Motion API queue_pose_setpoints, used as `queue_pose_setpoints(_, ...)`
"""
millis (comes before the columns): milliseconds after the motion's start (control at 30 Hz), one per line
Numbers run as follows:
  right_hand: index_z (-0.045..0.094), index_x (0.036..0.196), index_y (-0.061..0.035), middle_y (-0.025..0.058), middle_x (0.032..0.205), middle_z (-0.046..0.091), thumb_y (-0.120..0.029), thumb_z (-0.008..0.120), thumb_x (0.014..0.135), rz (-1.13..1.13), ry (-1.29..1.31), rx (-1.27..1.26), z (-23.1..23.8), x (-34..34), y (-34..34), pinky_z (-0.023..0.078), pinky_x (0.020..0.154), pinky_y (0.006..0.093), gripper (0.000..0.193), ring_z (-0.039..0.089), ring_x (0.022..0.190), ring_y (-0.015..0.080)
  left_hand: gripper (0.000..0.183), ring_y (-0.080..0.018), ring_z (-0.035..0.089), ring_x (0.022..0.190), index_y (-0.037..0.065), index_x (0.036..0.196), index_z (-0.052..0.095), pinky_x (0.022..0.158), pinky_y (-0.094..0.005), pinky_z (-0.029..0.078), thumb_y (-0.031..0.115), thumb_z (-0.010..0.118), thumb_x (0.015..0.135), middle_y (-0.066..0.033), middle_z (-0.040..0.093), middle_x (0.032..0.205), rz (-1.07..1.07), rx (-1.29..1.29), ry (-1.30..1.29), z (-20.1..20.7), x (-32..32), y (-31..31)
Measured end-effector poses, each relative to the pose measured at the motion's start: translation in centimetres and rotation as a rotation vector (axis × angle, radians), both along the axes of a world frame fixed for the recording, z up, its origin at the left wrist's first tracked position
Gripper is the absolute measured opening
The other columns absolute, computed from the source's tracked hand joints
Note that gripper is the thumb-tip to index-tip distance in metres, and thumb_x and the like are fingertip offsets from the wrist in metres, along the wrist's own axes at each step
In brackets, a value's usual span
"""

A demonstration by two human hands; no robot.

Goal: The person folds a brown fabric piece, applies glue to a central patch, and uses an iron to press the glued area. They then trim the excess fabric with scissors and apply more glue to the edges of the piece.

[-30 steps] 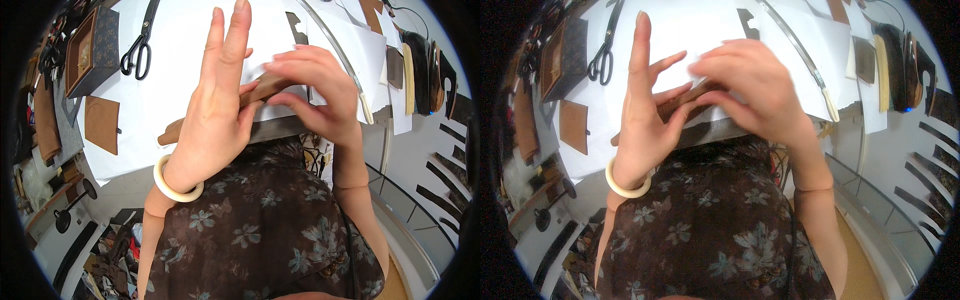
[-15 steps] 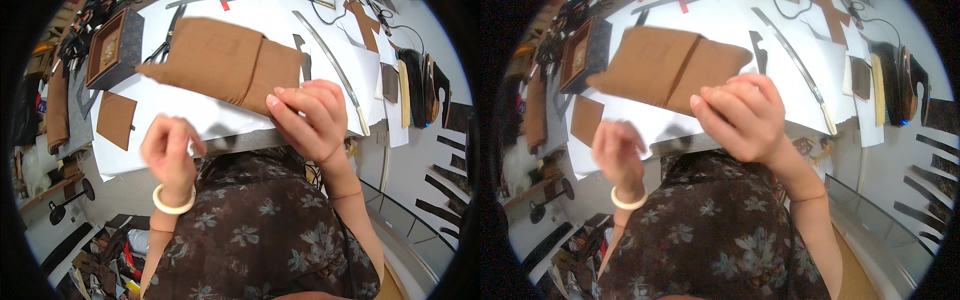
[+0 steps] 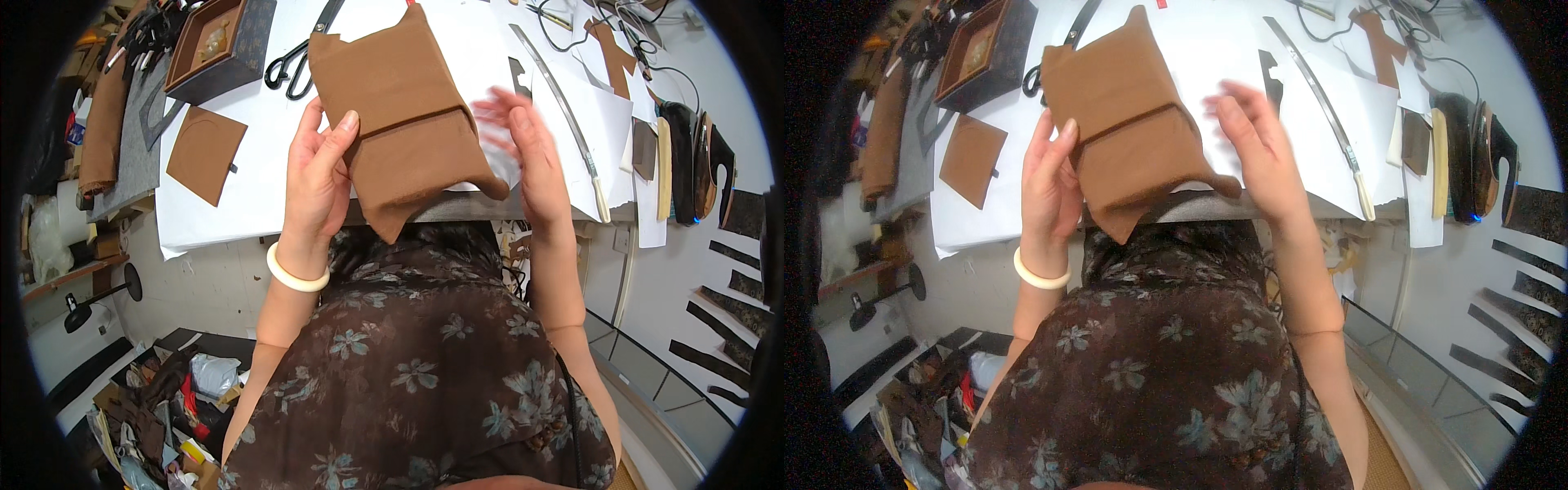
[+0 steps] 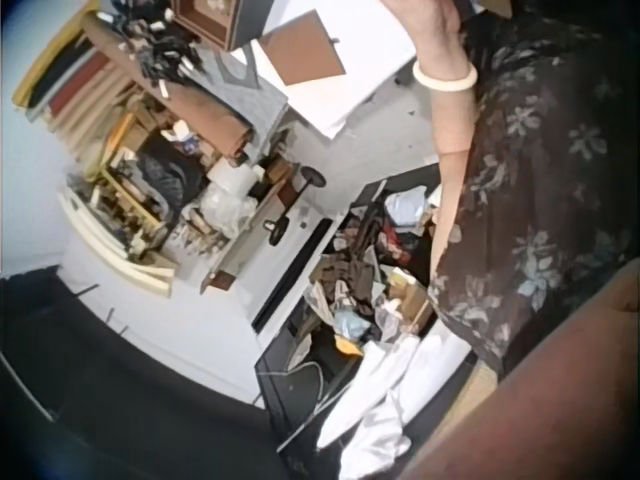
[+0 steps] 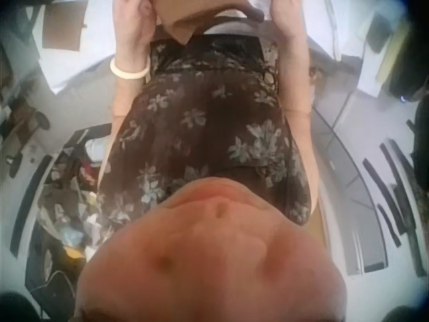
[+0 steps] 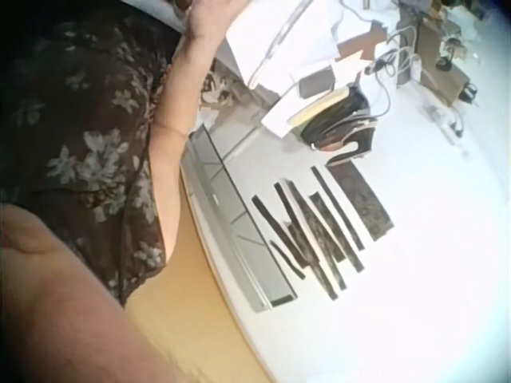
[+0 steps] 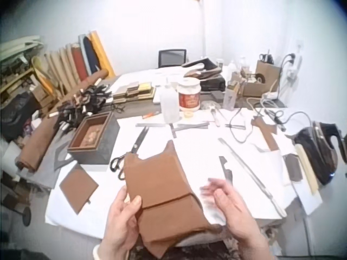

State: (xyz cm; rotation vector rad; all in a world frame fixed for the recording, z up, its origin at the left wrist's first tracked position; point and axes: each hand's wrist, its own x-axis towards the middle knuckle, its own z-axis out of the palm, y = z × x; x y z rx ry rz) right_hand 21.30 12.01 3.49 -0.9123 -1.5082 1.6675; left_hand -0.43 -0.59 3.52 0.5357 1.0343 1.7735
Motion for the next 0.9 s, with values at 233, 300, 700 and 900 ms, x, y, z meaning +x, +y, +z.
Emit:
queue_pose_setpoints(233, 0.060, 0.135, 0.0079, 0.0160, 0.130, 0.070, -0.023, 0.073, 0.102, 0.526, 0.329, -0.599, -1.3, -1.3, -0.6, 0.056, 0.102, 0.0346, 0.047, 0.070, 0.115, 0.0188, 0.046, -0.0192, 0.070, 0.118, 0.002, 0.149, 0.042, 0.102, -0.0346, 0.055, 0.017, 0.060, 0.109, -0.0151, 0.072, 0.126, -0.004, -0.005, 0.022, 0.0, -0.3, -0.6)
queue_pose_setpoints(300, 0.061, 0.133, 0.0077, 0.0152, 0.124, 0.073, -0.017, 0.075, 0.099, 0.472, 0.348, -0.624, -1.1, -1.6, -0.7, 0.059, 0.097, 0.0320, 0.044, 0.072, 0.109, 0.0188, 0.047, -0.0197, 0.069, 0.120, 0.001, 0.150, 0.041, 0.103, -0.0351, 0.054, 0.018, 0.058, 0.110, -0.0157, 0.072, 0.126, -0.006, -0.023, 0.041, -0.1, -0.4, -0.8)
queue_pose_setpoints(700, 0.063, 0.128, 0.0050, 0.0112, 0.119, 0.074, -0.015, 0.073, 0.101, 0.130, 0.292, -0.391, 0.4, -2.6, -2.0, 0.056, 0.095, 0.0291, 0.034, 0.070, 0.104, 0.0139, 0.084, -0.0265, 0.063, 0.131, 0.002, 0.158, 0.030, 0.112, -0.0404, 0.050, -0.008, 0.076, 0.088, -0.0218, 0.063, 0.140, -0.146, 0.011, -0.039, -1.5, -1.2, -0.9)
queue_pose_setpoints(900, 0.066, 0.120, 0.0027, 0.0088, 0.112, 0.076, -0.013, 0.075, 0.100, 0.089, 0.311, -0.310, -0.2, -2.8, -1.5, 0.056, 0.089, 0.0265, 0.027, 0.070, 0.098, 0.0107, 0.091, -0.0284, 0.056, 0.139, 0.001, 0.162, 0.023, 0.116, -0.0421, 0.046, -0.004, 0.075, 0.089, -0.0232, 0.054, 0.149, -0.267, 0.011, -0.227, -2.3, -1.4, -0.4)
